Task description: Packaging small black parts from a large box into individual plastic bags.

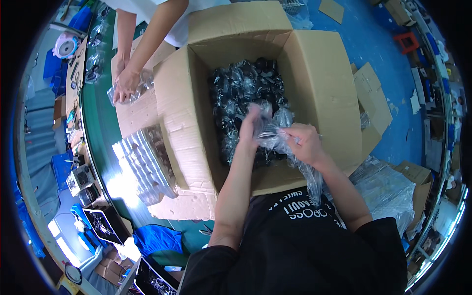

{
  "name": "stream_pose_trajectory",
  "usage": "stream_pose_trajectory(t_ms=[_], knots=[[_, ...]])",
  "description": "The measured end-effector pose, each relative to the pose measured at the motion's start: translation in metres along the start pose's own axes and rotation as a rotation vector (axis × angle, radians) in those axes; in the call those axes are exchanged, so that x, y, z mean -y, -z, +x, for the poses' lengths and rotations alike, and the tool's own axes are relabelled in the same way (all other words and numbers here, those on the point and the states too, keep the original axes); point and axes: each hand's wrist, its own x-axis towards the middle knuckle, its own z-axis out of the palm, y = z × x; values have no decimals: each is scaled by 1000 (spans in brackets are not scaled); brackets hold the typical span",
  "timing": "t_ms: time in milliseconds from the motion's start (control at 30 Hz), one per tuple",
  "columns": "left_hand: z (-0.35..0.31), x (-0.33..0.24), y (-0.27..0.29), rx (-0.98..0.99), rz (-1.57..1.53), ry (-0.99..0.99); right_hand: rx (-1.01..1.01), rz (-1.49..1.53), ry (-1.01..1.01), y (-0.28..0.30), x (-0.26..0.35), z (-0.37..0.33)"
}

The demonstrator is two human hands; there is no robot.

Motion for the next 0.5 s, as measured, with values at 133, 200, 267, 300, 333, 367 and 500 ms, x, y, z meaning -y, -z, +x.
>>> stream_pose_trajectory(t_ms=[133,200,267,300,333,367,500], knots=[[66,-12,52,-264,145,-29,-93,-126,-14,4,1,7],[91,-17,73,-433,119,-92,-158,-161,-72,10,1,18],[110,-25,96,-546,254,-168,-185,-153,-119,21,5,41],[117,-29,103,-600,327,-203,-130,-258,-180,26,4,53],[122,-32,110,-654,401,-239,-73,-362,-239,28,5,61],[126,-30,108,-651,403,-235,-77,-365,-242,31,6,65],[139,-14,106,-607,1462,-743,-43,-213,-330,40,6,76]])
